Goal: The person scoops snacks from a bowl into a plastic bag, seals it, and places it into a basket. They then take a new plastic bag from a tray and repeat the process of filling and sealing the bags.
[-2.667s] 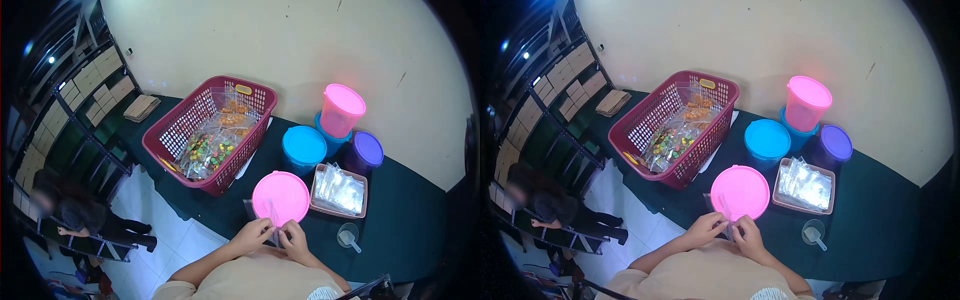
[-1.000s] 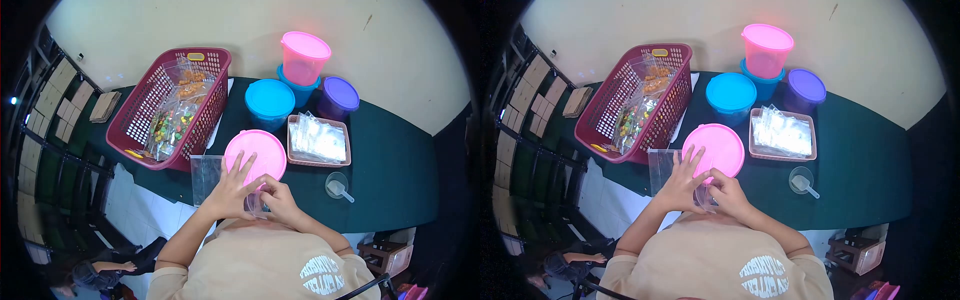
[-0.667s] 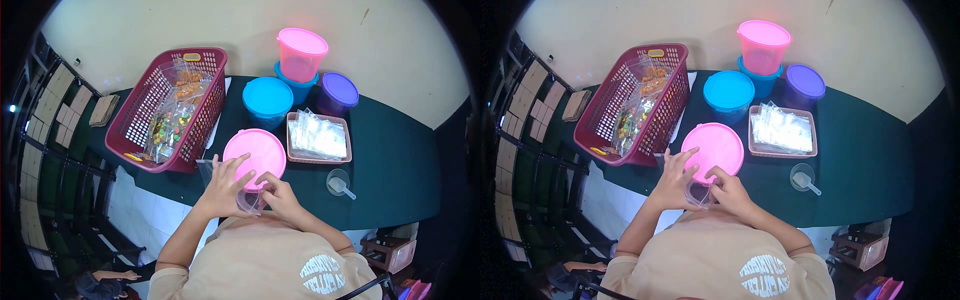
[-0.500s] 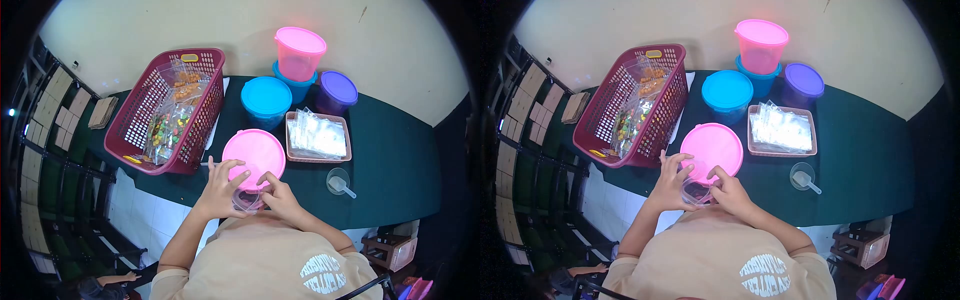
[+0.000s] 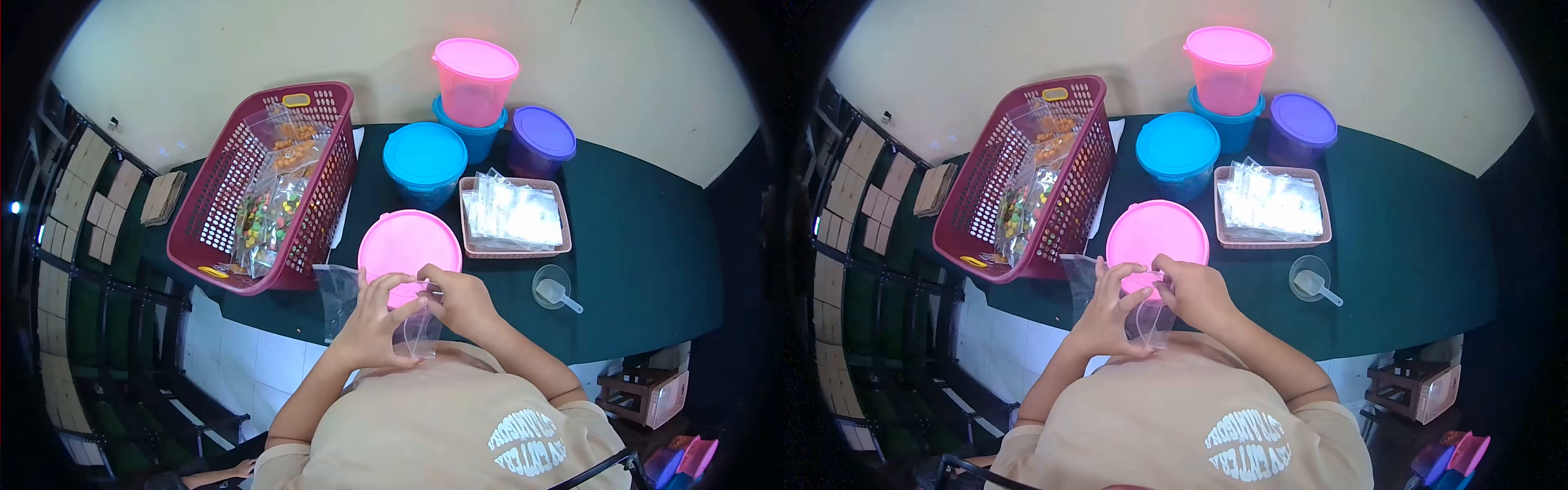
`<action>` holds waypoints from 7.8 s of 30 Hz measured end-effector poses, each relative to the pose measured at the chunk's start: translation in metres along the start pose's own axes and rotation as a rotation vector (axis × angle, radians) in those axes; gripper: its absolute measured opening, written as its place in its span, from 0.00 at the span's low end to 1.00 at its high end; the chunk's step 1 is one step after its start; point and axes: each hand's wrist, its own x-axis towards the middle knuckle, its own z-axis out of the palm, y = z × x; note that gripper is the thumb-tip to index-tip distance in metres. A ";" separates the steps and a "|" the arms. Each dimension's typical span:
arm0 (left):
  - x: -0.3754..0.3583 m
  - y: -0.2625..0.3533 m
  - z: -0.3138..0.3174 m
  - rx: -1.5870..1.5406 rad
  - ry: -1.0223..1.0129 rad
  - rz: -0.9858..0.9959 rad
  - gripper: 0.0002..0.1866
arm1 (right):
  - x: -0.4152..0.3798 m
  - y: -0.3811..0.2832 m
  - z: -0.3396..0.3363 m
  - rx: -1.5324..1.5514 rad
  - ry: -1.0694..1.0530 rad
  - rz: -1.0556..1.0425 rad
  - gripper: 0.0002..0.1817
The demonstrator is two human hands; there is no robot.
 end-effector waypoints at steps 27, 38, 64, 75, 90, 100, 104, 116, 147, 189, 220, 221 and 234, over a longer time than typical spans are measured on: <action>0.017 0.011 0.004 -0.028 -0.048 0.054 0.56 | 0.012 -0.001 0.004 0.420 0.097 0.070 0.12; 0.005 0.000 0.007 -0.075 0.016 0.018 0.54 | 0.010 -0.007 -0.005 0.139 -0.039 0.071 0.15; -0.042 -0.023 -0.016 -0.068 0.596 0.095 0.63 | -0.016 0.074 0.047 -0.360 -0.067 -0.358 0.10; -0.047 0.010 -0.025 0.194 0.888 0.006 0.64 | -0.005 0.075 0.044 -0.366 -0.131 -0.377 0.06; -0.038 0.012 -0.031 0.340 1.048 0.140 0.69 | -0.004 0.049 0.019 -0.260 0.020 -0.394 0.07; -0.041 0.007 -0.022 0.269 1.037 0.077 0.66 | 0.111 0.068 -0.024 -0.569 0.381 -0.489 0.05; -0.038 0.006 -0.015 0.250 0.979 0.114 0.63 | 0.169 0.143 -0.001 -0.659 0.365 -0.386 0.05; -0.054 -0.032 0.007 0.030 0.769 -0.146 0.62 | 0.063 0.167 -0.029 -0.452 0.587 -0.078 0.16; -0.073 -0.089 0.012 -0.301 0.500 -0.617 0.58 | -0.094 0.148 -0.060 -0.498 0.473 0.600 0.06; -0.051 -0.167 -0.002 -0.171 0.097 -0.548 0.58 | 0.065 0.081 0.114 -0.381 -0.711 0.577 0.12; -0.058 -0.123 -0.032 -0.147 0.106 -0.295 0.58 | 0.043 0.023 0.023 0.026 -0.092 0.524 0.06; -0.057 -0.122 -0.032 -0.146 0.108 -0.293 0.58 | 0.042 0.017 0.018 0.016 -0.062 0.492 0.06; -0.050 -0.106 -0.028 -0.160 0.001 -0.271 0.56 | 0.068 -0.078 0.019 -0.552 -0.256 0.200 0.12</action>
